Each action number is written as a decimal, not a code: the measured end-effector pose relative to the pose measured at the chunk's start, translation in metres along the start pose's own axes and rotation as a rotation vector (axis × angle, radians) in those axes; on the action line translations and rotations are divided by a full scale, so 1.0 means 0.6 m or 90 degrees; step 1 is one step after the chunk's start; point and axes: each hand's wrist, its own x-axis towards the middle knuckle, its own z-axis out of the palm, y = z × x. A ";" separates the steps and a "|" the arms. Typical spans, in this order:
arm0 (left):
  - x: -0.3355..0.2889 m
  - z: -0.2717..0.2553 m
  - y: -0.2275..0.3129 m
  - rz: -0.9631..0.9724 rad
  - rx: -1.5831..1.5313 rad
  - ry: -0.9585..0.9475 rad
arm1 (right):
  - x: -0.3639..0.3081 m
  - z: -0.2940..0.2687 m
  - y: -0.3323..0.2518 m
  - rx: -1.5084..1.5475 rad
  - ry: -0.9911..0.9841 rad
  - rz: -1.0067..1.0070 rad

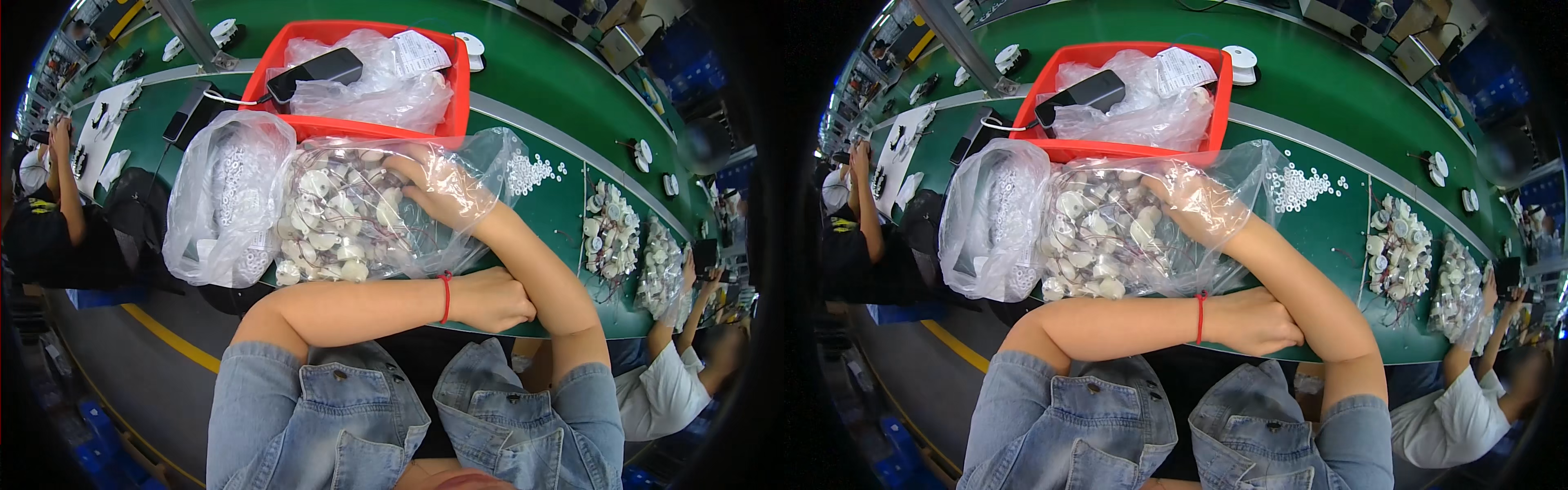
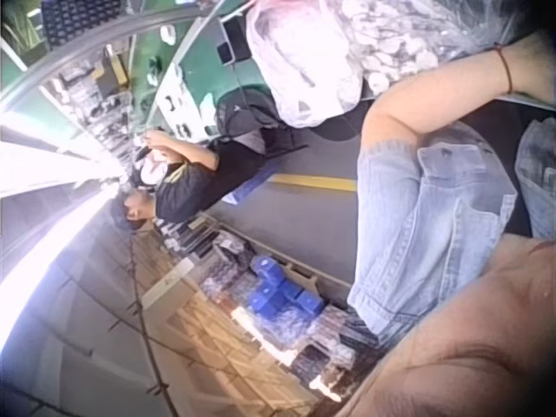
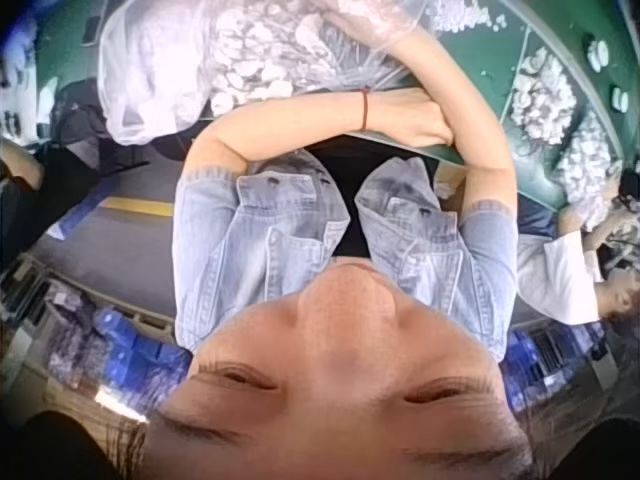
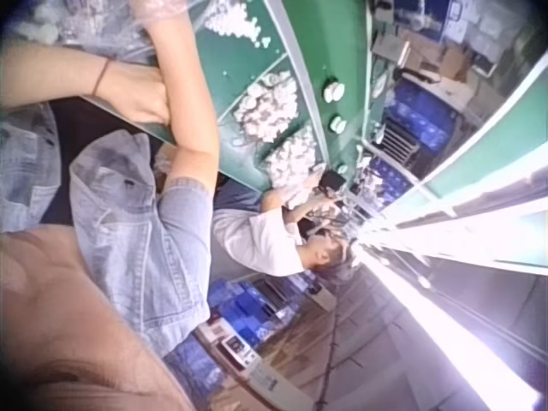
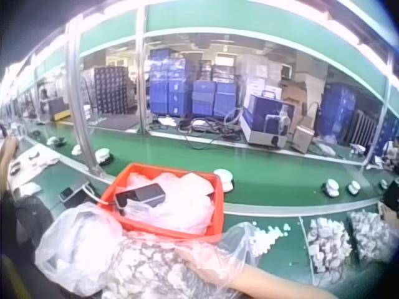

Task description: The person assembles small white electronic components by hand at a green workstation. They pick up a white plastic housing, insert a small white washer, and attach a wire, then place the finished unit into a pile. The person repeats this process for multiple units throughout the clip.

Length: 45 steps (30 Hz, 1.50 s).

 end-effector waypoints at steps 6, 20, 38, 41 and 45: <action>-0.003 0.009 -0.003 0.006 0.015 -0.022 | -0.007 0.000 0.000 -0.042 -0.036 0.054; -0.004 -0.008 0.009 -0.052 0.083 -0.045 | -0.245 -0.129 -0.071 0.299 0.309 0.331; -0.003 -0.011 0.010 -0.068 0.094 -0.056 | -0.323 -0.051 -0.045 0.486 0.411 0.539; -0.004 -0.010 0.009 -0.065 0.096 -0.053 | -0.313 -0.051 -0.040 0.439 0.339 0.519; 0.000 -0.008 0.009 -0.058 0.119 -0.075 | -0.326 -0.057 -0.023 0.462 0.343 0.494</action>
